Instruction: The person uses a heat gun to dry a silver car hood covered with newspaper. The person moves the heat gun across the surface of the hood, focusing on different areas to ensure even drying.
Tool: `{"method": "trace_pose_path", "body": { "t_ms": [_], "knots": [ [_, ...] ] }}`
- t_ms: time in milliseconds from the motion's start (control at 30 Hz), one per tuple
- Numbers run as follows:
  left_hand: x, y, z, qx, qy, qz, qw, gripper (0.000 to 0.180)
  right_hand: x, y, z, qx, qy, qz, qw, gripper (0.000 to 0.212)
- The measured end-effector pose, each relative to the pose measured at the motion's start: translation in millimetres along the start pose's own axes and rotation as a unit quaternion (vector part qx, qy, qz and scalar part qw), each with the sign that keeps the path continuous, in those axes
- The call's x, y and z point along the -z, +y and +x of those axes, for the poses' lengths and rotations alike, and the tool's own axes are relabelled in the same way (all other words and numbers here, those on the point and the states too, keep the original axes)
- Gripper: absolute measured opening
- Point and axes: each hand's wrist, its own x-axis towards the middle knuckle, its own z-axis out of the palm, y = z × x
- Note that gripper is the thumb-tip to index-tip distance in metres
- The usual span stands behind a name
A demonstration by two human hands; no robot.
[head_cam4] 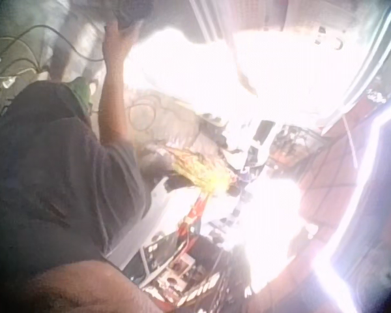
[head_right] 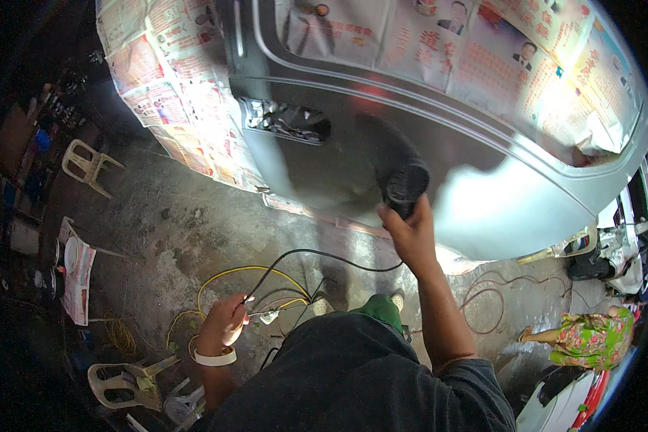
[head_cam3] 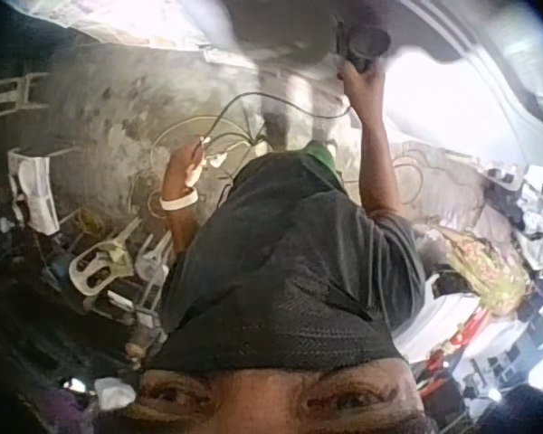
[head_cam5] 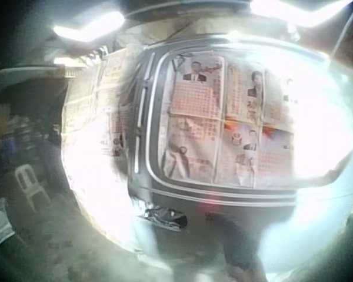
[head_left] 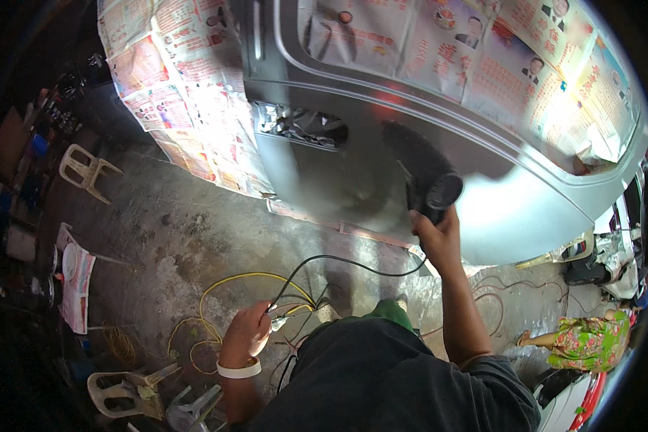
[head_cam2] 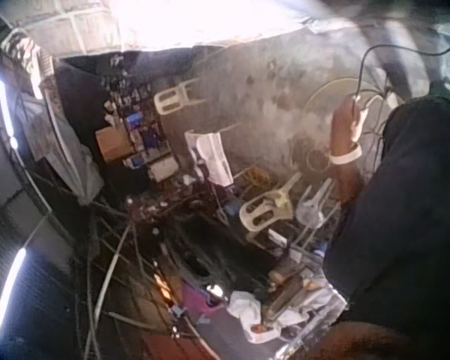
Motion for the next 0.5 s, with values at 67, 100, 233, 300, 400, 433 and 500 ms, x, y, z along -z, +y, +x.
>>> {"method": "trace_pose_path", "body": {
  "t_ms": [67,100,233,300,400,433,500],
  "knots": [
    [7,-6,-5,0.021,0.02,-0.009,1.0,0.033,-36,13,17,0.028,-0.023,-0.029,0.999,0.042],
    [11,-5,-8,0.029,0.029,-0.016,0.999,0.033,-54,17,24,0.04,-0.04,-0.022,0.998,0.046],
    [27,-10,-17,0.079,0.031,-0.057,0.995,0.029,-122,42,56,0.103,-0.07,-0.149,0.981,0.054],
    [31,-7,-17,0.087,0.028,-0.069,0.993,0.029,-150,44,68,0.134,-0.076,-0.183,0.971,0.059],
    [30,-11,-23,0.09,0.035,-0.068,0.993,0.029,-199,24,72,0.111,-0.105,-0.22,0.963,0.061],
    [29,-13,-23,0.086,0.036,-0.068,0.993,0.029,-210,23,75,0.13,-0.11,-0.223,0.96,0.061],
    [26,-15,-19,0.082,0.016,-0.059,0.995,0.03,-223,24,82,0.168,-0.115,-0.231,0.951,0.061]
  ]
}}
